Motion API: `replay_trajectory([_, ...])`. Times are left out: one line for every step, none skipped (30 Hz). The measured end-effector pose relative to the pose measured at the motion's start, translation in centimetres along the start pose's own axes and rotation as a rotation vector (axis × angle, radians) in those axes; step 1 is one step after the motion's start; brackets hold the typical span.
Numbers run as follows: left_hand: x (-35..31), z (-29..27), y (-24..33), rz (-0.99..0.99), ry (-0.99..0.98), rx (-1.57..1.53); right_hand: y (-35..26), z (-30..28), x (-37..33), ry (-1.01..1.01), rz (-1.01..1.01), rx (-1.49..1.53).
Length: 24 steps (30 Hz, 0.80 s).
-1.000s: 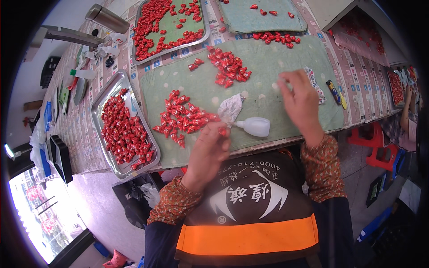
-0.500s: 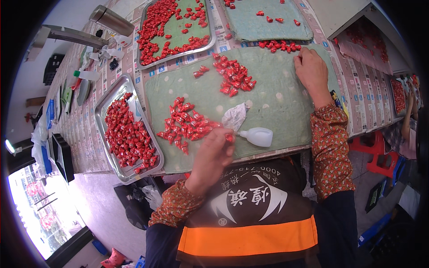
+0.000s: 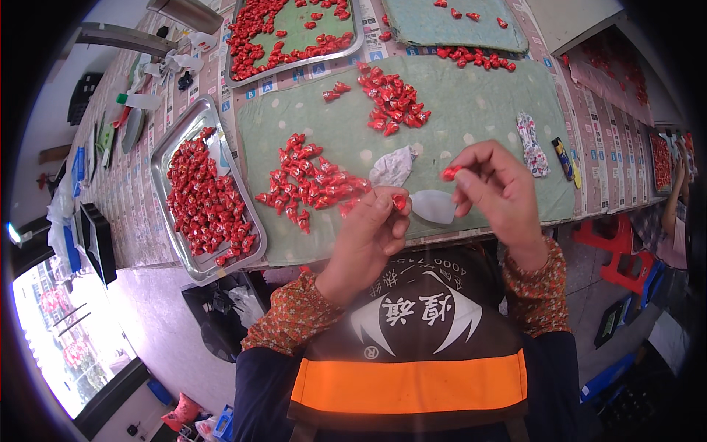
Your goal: The person applies glue from a glue bottle to small red plastic pieces and attaches them to a heart-shaped base.
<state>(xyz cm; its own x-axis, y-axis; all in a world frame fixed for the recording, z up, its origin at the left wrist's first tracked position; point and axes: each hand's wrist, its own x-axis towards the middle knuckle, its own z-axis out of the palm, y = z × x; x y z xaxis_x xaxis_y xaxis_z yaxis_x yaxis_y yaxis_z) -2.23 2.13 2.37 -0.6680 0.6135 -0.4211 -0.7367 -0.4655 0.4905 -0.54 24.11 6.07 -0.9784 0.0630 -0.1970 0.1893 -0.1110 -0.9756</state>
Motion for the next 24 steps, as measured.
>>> replay_trajectory([-0.1,-0.1,-0.2,0.004,0.006,0.001,0.4,1.1,-0.6,-0.015,-0.01,0.056])
replay_trajectory([-0.1,-0.1,-0.5,0.012,0.015,-0.023,0.7,1.8,-1.2,-0.022,-0.02,0.108])
replay_trajectory([-0.2,-0.1,-0.7,0.02,0.025,-0.047,1.3,2.5,-1.6,-0.021,-0.02,0.108])
replay_trajectory([-0.2,0.0,-0.9,0.018,0.022,-0.047,2.1,2.9,-2.0,-0.008,-0.139,0.01])
replay_trajectory([-0.3,0.1,-1.0,0.02,0.035,-0.052,2.6,3.3,-2.2,0.005,-0.258,-0.089])
replay_trajectory([-0.3,0.2,-1.2,0.023,0.049,-0.059,2.8,3.6,-2.3,0.006,-0.258,-0.091])
replay_trajectory([-0.4,0.2,-1.3,0.025,0.049,-0.06,3.0,4.0,-2.3,0.034,-0.387,-0.163])
replay_trajectory([-0.5,0.2,-1.4,0.029,0.042,-0.064,3.2,4.3,-2.3,0.062,-0.516,-0.235])
replay_trajectory([-0.6,0.1,-1.5,0.034,0.035,-0.069,3.3,4.5,-2.5,0.06,-0.516,-0.236])
replay_trajectory([-0.6,0.1,-1.6,0.036,0.035,-0.071,3.4,4.7,-2.7,0.073,-0.526,-0.259])
replay_trajectory([-0.7,0.1,-1.7,0.048,0.031,-0.073,3.5,4.9,-2.8,0.086,-0.536,-0.282])
replay_trajectory([-0.7,0.1,-1.8,0.059,0.027,-0.075,3.5,5.0,-2.9,0.084,-0.537,-0.284])
replay_trajectory([-0.8,0.1,-2.0,0.062,0.027,-0.076,3.6,5.2,-3.0,0.091,-0.528,-0.302])
replay_trajectory([-0.8,0.2,-2.1,0.082,0.038,-0.074,3.7,5.4,-3.0,0.098,-0.519,-0.321])
replay_trajectory([-0.9,0.2,-2.3,0.102,0.048,-0.071,3.9,5.6,-3.1,0.096,-0.521,-0.321])
replay_trajectory([-0.9,0.2,-2.4,0.106,0.049,-0.072,4.0,5.8,-3.1,0.112,-0.532,-0.336])
replay_trajectory([-0.9,0.2,-2.6,0.131,0.095,-0.05,4.1,5.9,-3.1,0.129,-0.543,-0.35])
replay_trajectory([-0.9,0.1,-2.8,0.156,0.141,-0.027,4.1,5.9,-3.2,0.125,-0.545,-0.349])
replay_trajectory([-1.0,0.0,-2.8,0.157,0.14,-0.029,4.0,5.9,-3.3,0.12,-0.54,-0.394])
replay_trajectory([-1.0,0.0,-2.9,0.19,0.147,0.026,3.9,5.9,-3.4,0.116,-0.535,-0.439])
replay_trajectory([-1.0,-0.1,-3.0,0.223,0.154,0.082,4.0,6.0,-3.4,0.115,-0.536,-0.44])
replay_trajectory([-1.1,-0.2,-3.1,0.225,0.154,0.082,4.1,6.1,-3.5,0.119,-0.535,-0.43])
replay_trajectory([-1.2,-0.3,-3.2,0.245,0.145,0.107,4.2,6.1,-3.6,0.123,-0.535,-0.42])
replay_trajectory([-1.3,-0.4,-3.4,0.265,0.135,0.133,4.1,6.2,-3.7,0.122,-0.536,-0.42])
